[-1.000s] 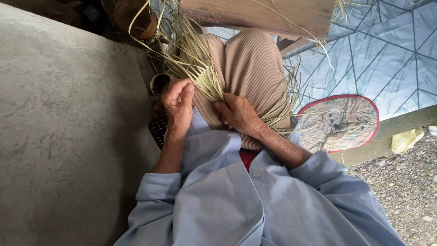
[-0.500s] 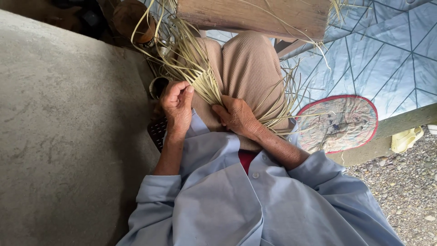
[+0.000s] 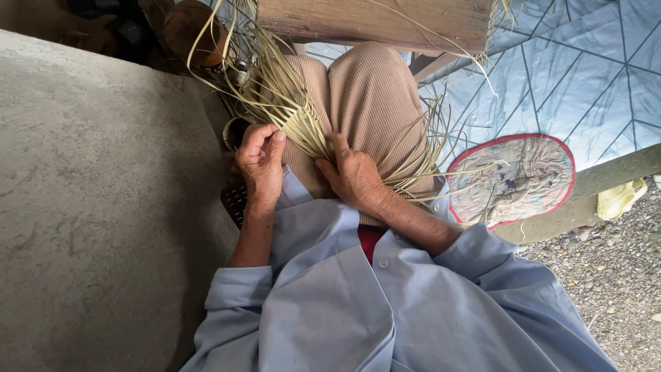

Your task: Weaving dried grass strands into a structured pattern.

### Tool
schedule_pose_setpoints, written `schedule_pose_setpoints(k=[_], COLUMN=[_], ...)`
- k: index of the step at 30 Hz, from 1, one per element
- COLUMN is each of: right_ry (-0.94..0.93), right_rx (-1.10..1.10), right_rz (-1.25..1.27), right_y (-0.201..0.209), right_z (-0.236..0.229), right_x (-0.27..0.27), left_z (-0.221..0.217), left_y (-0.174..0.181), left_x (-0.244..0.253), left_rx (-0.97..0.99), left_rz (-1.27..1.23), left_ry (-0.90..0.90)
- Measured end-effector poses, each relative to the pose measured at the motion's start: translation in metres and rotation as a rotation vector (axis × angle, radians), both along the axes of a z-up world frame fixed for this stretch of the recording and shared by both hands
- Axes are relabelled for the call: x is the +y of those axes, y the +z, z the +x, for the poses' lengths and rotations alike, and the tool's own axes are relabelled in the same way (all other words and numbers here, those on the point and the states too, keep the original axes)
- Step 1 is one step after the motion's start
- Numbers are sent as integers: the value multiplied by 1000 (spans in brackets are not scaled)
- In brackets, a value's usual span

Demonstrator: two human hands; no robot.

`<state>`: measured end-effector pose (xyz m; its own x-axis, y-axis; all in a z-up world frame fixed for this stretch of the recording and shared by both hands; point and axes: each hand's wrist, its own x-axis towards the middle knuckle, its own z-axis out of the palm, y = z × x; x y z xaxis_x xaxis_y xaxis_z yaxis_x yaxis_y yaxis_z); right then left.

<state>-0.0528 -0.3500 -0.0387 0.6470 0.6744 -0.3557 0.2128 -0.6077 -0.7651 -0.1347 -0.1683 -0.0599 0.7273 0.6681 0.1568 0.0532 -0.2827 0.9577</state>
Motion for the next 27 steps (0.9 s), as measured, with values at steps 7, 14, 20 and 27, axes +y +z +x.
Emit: schedule_pose_setpoints(k=[7,14,20,27], right_ry=[77,147,221,263], right_rx=[-146,-281,-412,-645], right_rz=[52,-18,-61,-68], right_y=[16,13,-7,4], right_z=[-1,-6,-12,-12], right_x=[4,4,3,4], left_z=[-3,-2,-3,-3], left_y=[-2,4,0,0], left_x=[2,0,1,1], left_rx=[6,14,40,63], left_rz=[-55,-86,-83,-79], left_ry=[-8,-12,-15,-22])
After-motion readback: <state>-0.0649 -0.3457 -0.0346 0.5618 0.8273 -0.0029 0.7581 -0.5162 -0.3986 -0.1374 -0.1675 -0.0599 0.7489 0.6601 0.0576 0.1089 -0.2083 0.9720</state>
